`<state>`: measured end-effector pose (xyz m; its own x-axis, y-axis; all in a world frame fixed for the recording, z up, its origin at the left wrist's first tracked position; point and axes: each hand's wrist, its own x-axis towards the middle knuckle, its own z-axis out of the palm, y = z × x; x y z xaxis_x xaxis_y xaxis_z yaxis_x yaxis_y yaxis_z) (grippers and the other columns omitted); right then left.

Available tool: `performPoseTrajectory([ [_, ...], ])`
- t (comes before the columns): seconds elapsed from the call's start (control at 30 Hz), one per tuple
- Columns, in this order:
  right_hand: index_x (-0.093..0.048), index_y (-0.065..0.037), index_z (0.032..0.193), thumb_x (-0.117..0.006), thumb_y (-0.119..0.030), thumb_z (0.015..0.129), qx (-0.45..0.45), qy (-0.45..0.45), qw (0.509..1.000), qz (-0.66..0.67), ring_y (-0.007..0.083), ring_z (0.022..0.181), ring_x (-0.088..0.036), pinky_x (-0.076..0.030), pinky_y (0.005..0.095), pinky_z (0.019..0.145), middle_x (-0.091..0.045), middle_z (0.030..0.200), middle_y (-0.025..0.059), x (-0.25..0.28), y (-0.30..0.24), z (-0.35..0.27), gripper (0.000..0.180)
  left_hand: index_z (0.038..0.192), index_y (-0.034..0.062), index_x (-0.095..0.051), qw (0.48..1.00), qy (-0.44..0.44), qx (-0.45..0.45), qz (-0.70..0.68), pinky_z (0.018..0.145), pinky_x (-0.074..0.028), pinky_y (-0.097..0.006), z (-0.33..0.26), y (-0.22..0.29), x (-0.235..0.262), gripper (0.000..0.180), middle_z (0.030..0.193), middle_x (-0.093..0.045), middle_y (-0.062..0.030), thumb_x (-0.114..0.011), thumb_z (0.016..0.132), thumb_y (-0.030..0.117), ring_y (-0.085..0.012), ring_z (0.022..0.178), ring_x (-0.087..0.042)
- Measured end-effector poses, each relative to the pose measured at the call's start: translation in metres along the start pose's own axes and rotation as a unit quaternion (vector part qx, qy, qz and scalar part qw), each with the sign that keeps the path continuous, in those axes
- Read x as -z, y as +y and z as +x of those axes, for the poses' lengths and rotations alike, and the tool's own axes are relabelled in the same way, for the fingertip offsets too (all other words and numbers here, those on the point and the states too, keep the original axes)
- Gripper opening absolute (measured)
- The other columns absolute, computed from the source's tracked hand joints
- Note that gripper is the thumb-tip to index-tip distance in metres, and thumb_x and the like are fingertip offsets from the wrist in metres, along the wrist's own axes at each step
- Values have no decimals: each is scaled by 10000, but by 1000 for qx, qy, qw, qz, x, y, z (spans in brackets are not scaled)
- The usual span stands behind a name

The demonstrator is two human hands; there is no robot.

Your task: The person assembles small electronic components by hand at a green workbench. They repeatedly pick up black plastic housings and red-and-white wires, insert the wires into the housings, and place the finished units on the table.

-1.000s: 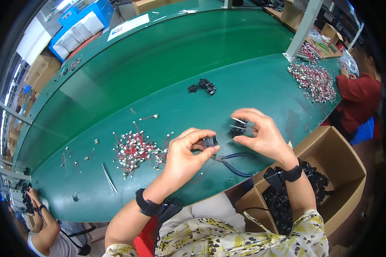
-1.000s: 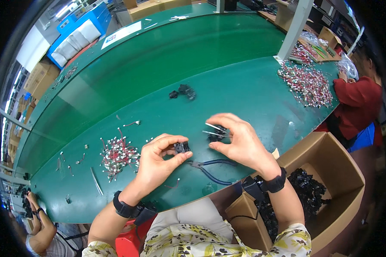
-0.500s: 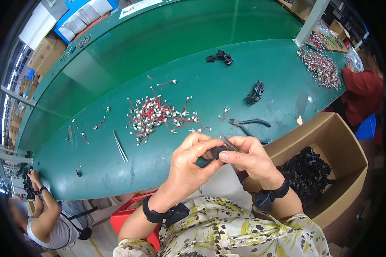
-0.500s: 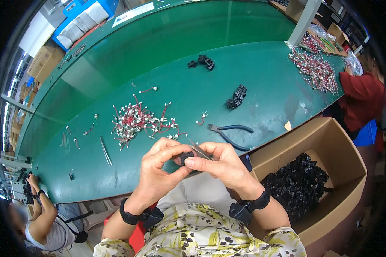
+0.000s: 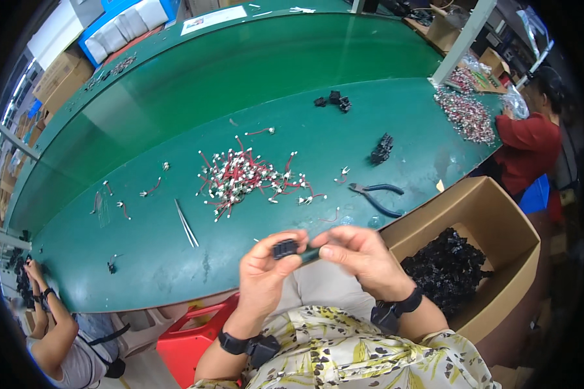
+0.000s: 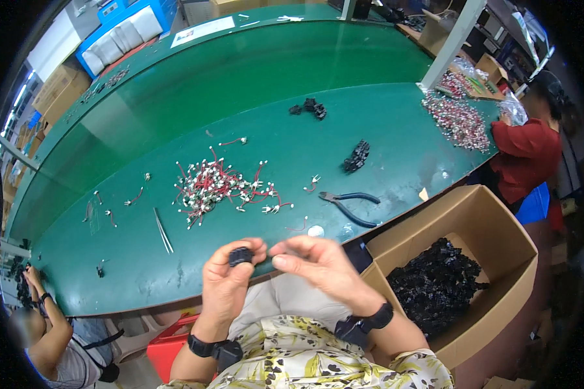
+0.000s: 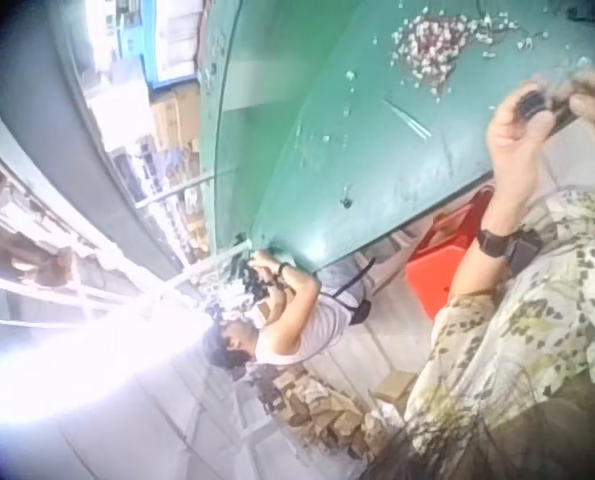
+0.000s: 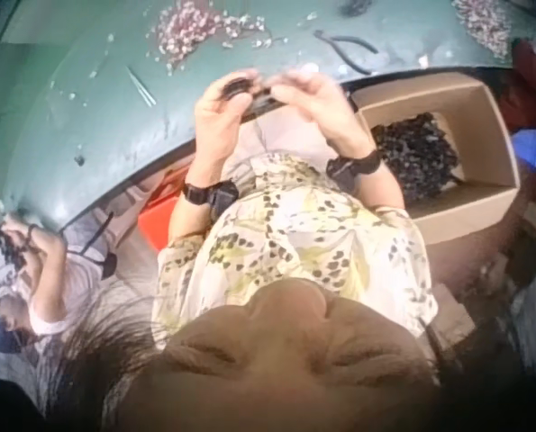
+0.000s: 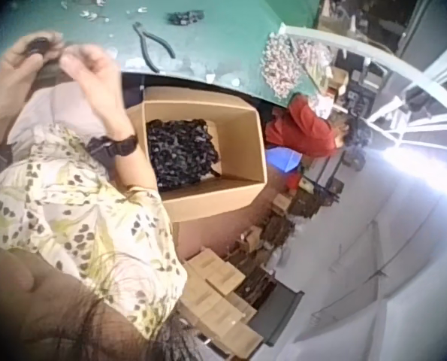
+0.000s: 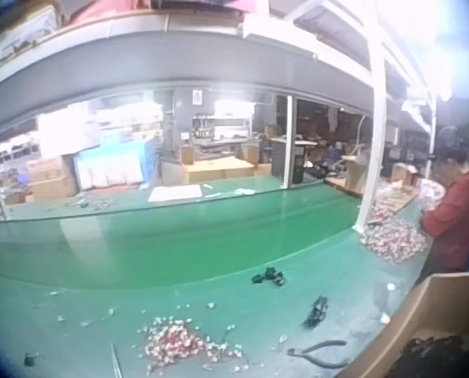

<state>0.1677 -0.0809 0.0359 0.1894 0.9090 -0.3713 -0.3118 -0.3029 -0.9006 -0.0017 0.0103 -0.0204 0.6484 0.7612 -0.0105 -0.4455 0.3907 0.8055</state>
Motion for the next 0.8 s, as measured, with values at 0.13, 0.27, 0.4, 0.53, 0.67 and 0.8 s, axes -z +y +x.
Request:
performPoseTrajectory([
  [0.13,-684,-44,989,-725,-106,803,294,173,762,-551,248,705,-637,-503,356,632,-619,790,82,54,-33,22,201,1202,12,-596,997,12,70,-41,877,-554,-393,-1,8,3,361,1117,-661,-155,-696,856,30,-225,946,-675],
  [0.27,-689,-76,992,-698,-81,779,279,87,715,-636,333,788,-640,-518,428,677,-625,936,98,78,-58,55,213,1221,14,-588,989,-10,143,-45,851,-564,-380,5,-3,-11,382,1087,-672,-149,-696,855,28,-220,913,-685],
  [0.4,-693,-83,994,-670,-57,779,244,-4,673,-698,343,793,-636,-521,437,689,-625,928,104,84,-63,79,218,1216,15,-585,988,4,151,-37,852,-566,-376,7,-8,-12,359,1084,-670,-143,-680,870,23,-228,923,-684],
  [0.53,-683,-41,965,-663,-76,829,280,10,695,-662,285,749,-664,-531,397,671,-665,871,94,92,-60,89,141,1209,16,-581,988,26,146,-42,867,-566,-387,15,-8,-18,341,1096,-660,-143,-663,878,4,-239,955,-678],
  [0.67,-655,3,910,-680,-138,908,261,33,955,-134,61,664,-574,-455,246,543,-704,907,61,79,-33,73,143,1204,16,-574,992,54,100,-53,902,-556,-398,23,-11,-28,337,1105,-650,-140,-652,879,-20,-245,1005,-665],
  [0.8,-632,-44,1017,-681,-92,901,139,52,978,145,-17,536,-402,-284,169,446,-692,860,25,38,6,36,135,1199,16,-569,996,56,45,-57,941,-541,-403,28,-8,-40,338,1127,-637,-135,-648,875,-40,-242,1038,-650],
])
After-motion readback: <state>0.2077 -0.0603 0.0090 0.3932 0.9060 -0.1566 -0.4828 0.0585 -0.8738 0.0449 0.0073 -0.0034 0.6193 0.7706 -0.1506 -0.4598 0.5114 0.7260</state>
